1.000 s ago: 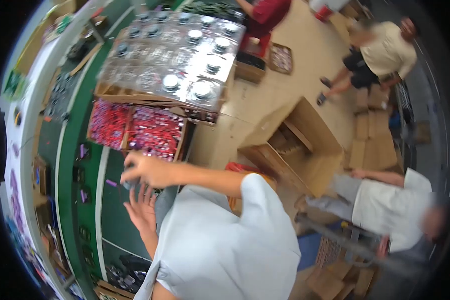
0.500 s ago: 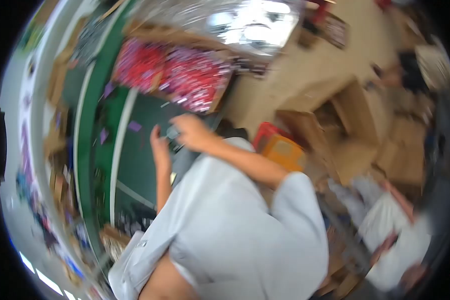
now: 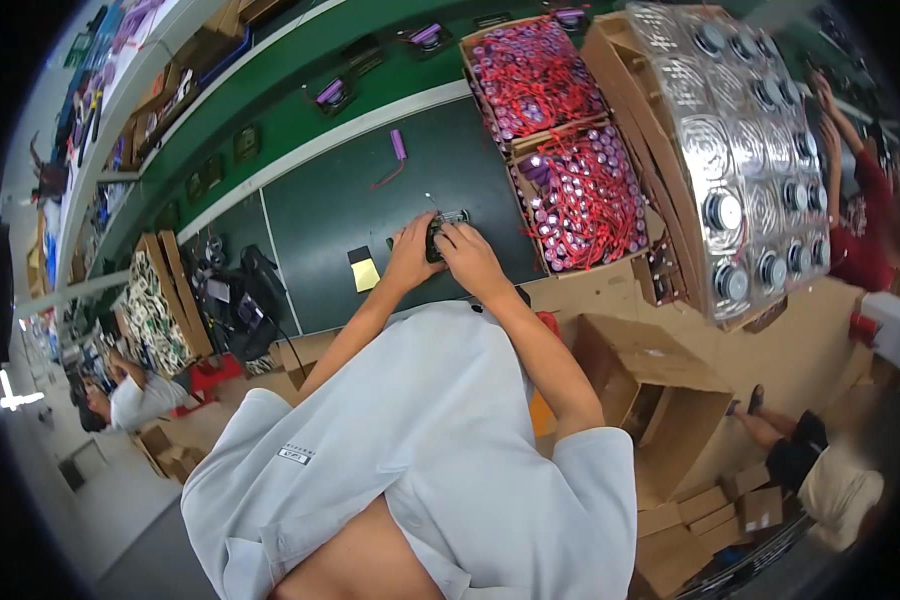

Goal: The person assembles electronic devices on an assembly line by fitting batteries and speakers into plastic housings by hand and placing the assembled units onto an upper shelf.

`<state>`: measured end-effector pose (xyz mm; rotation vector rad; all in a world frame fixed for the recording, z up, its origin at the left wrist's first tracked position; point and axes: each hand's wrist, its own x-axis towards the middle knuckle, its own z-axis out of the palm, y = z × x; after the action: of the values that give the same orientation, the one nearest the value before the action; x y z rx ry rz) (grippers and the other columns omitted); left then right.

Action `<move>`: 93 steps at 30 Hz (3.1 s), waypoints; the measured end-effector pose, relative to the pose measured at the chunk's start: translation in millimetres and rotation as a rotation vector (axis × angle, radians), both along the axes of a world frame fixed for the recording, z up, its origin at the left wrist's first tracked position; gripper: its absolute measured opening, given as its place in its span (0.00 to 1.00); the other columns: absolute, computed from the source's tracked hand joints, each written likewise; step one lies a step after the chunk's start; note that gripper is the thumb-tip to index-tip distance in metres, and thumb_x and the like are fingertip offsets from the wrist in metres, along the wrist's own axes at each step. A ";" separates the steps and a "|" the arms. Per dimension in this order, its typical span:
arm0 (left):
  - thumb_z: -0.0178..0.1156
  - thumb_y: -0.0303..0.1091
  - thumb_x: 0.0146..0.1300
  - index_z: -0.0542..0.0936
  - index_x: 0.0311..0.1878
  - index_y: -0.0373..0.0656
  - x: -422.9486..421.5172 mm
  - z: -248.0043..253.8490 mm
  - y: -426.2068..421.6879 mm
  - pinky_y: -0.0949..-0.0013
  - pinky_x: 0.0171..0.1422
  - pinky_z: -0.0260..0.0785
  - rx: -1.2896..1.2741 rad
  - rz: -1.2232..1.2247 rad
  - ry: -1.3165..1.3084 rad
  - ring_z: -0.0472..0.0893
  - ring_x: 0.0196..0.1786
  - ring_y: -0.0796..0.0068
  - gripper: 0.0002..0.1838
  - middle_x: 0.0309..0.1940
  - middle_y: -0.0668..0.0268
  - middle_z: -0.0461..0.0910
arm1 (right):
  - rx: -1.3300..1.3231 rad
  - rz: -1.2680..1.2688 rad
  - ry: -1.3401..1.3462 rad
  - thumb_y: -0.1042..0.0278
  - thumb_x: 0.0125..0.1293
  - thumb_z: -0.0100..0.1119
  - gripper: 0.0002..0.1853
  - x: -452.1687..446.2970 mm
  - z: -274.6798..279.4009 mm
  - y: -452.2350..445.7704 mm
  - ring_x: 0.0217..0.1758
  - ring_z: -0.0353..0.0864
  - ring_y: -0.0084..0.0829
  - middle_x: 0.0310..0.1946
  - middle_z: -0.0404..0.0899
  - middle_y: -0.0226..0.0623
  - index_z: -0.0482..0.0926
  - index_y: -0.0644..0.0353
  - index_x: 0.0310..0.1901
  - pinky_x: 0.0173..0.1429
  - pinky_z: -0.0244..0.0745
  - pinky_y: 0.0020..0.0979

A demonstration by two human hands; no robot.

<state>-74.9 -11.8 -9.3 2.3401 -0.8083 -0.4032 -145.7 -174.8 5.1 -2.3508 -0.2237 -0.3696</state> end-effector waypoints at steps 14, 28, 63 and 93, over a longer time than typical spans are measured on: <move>0.76 0.36 0.45 0.65 0.68 0.45 1.2 -2.6 -0.5 0.50 0.69 0.58 0.046 0.046 -0.095 0.70 0.68 0.53 0.45 0.63 0.55 0.73 | -0.358 0.060 0.013 0.74 0.59 0.56 0.13 -0.8 -14.1 12.3 0.70 0.69 0.53 0.48 0.83 0.56 0.79 0.74 0.42 0.76 0.58 0.52; 0.68 0.44 0.59 0.73 0.58 0.42 110.6 13.3 -20.5 0.47 0.61 0.66 0.210 0.486 -0.179 0.74 0.60 0.49 0.27 0.55 0.54 0.75 | 0.358 -0.429 0.209 0.74 0.66 0.57 0.06 34.8 48.2 -33.6 0.36 0.82 0.49 0.34 0.83 0.49 0.82 0.66 0.39 0.42 0.76 0.41; 0.80 0.42 0.44 0.64 0.71 0.51 -2.7 12.5 24.3 0.49 0.59 0.72 0.108 0.360 0.238 0.77 0.58 0.44 0.49 0.59 0.51 0.72 | -0.603 0.152 0.041 0.69 0.57 0.64 0.11 25.6 -18.0 17.1 0.68 0.68 0.45 0.55 0.77 0.42 0.86 0.67 0.37 0.66 0.65 0.48; 0.58 0.28 0.71 0.78 0.46 0.34 -37.6 57.3 10.5 0.71 0.38 0.76 -0.606 0.586 0.696 0.84 0.32 0.75 0.07 0.33 0.61 0.82 | 0.864 -0.244 0.427 0.74 0.67 0.63 0.06 -6.7 3.5 0.5 0.29 0.81 0.26 0.34 0.83 0.40 0.81 0.69 0.36 0.38 0.79 0.27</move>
<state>-112.5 -1.3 47.9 1.5864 0.1002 -0.5617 -152.3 -174.3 8.6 -1.5389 0.3676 -0.0403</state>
